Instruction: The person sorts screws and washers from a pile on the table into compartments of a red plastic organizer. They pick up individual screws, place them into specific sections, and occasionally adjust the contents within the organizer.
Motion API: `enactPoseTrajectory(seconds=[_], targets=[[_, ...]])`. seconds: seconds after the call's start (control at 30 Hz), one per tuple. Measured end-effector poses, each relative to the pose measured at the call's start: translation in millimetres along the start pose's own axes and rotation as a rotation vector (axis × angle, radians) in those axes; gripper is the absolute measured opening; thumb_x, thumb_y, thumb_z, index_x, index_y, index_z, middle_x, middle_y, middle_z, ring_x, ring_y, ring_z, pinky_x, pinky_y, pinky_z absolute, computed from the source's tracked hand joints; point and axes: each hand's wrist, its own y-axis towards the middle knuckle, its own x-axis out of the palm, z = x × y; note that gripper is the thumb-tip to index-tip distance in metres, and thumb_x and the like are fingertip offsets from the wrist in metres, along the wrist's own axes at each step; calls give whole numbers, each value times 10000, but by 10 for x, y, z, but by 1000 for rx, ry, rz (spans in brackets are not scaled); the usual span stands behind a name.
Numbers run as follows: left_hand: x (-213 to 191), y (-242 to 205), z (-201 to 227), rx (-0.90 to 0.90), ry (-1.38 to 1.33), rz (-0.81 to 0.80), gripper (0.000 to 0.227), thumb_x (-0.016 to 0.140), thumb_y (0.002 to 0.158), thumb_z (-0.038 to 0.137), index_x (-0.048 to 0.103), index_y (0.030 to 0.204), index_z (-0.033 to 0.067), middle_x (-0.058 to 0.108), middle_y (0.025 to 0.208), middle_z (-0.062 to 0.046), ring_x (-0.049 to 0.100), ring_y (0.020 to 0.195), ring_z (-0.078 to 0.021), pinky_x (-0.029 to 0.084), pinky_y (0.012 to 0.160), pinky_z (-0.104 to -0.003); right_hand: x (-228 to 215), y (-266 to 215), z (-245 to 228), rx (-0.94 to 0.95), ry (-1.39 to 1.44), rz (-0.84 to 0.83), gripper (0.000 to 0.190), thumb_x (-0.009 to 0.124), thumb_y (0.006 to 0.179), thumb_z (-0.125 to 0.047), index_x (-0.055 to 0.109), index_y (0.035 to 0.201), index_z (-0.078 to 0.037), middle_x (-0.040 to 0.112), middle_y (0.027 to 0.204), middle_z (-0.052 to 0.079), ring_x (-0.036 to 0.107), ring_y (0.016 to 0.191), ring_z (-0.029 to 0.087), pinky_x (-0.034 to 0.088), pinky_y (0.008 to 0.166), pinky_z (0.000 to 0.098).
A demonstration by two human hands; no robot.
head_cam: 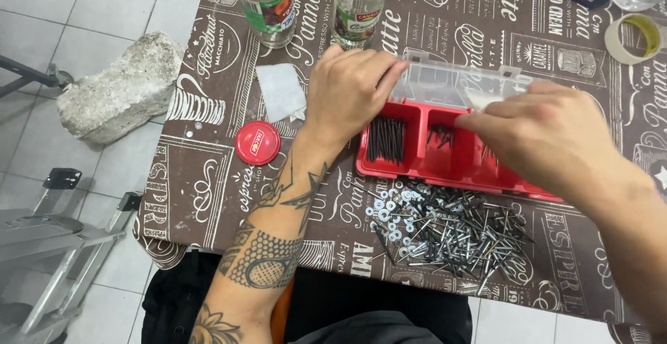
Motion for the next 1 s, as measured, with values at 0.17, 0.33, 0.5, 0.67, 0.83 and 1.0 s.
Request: enactPoseTrajectory(seconds=[0.17, 0.33, 0.5, 0.67, 0.83, 1.0], targets=[[33, 8, -24, 12, -11, -31, 188, 658, 1031, 238, 734, 872, 174, 712, 682, 44, 643, 552, -80, 404, 589, -264, 223, -519, 42, 174, 195, 504, 136, 863, 1125, 29, 844, 1023, -59, 724, 806, 52, 654, 708, 195, 518, 674, 360], [55, -39, -3, -36, -86, -50, 202, 653, 1028, 228, 760, 870, 163, 735, 696, 32, 650, 570, -85, 416, 604, -281, 459, -659, -163, 157, 231, 532, 18, 900, 1067, -27, 884, 1074, -23, 781, 824, 86, 704, 687, 201, 540, 634, 331], [-10, -27, 19, -89, -123, 42, 225, 692, 995, 149, 685, 772, 122, 603, 603, 43, 555, 547, -127, 357, 585, -328, 158, -451, -521, -81, 445, 349, 137, 816, 929, -178, 761, 986, -66, 702, 668, 0, 602, 482, 129, 519, 459, 322], [-64, -2, 63, -124, -186, 43, 268, 689, 1001, 112, 635, 740, 125, 520, 586, 40, 500, 544, -123, 340, 614, -331, 351, -531, -599, -111, 455, 148, 167, 721, 938, -165, 716, 1103, -145, 549, 544, -47, 502, 410, 152, 454, 386, 371], [-89, 7, 78, -140, -216, 31, 270, 696, 1013, 107, 617, 755, 118, 502, 601, 28, 488, 562, -142, 334, 635, -344, 446, -509, -649, -133, 457, 41, 418, 719, 843, 16, 664, 1235, -118, 394, 475, -37, 409, 357, 165, 347, 310, 385], [-112, 19, 80, -103, -241, 58, 242, 706, 1019, 93, 675, 779, 90, 510, 591, 14, 494, 553, -156, 392, 626, -345, 384, -423, -649, -121, 512, 45, 117, 704, 941, -94, 697, 1046, -144, 401, 465, -31, 401, 366, 156, 359, 304, 358]])
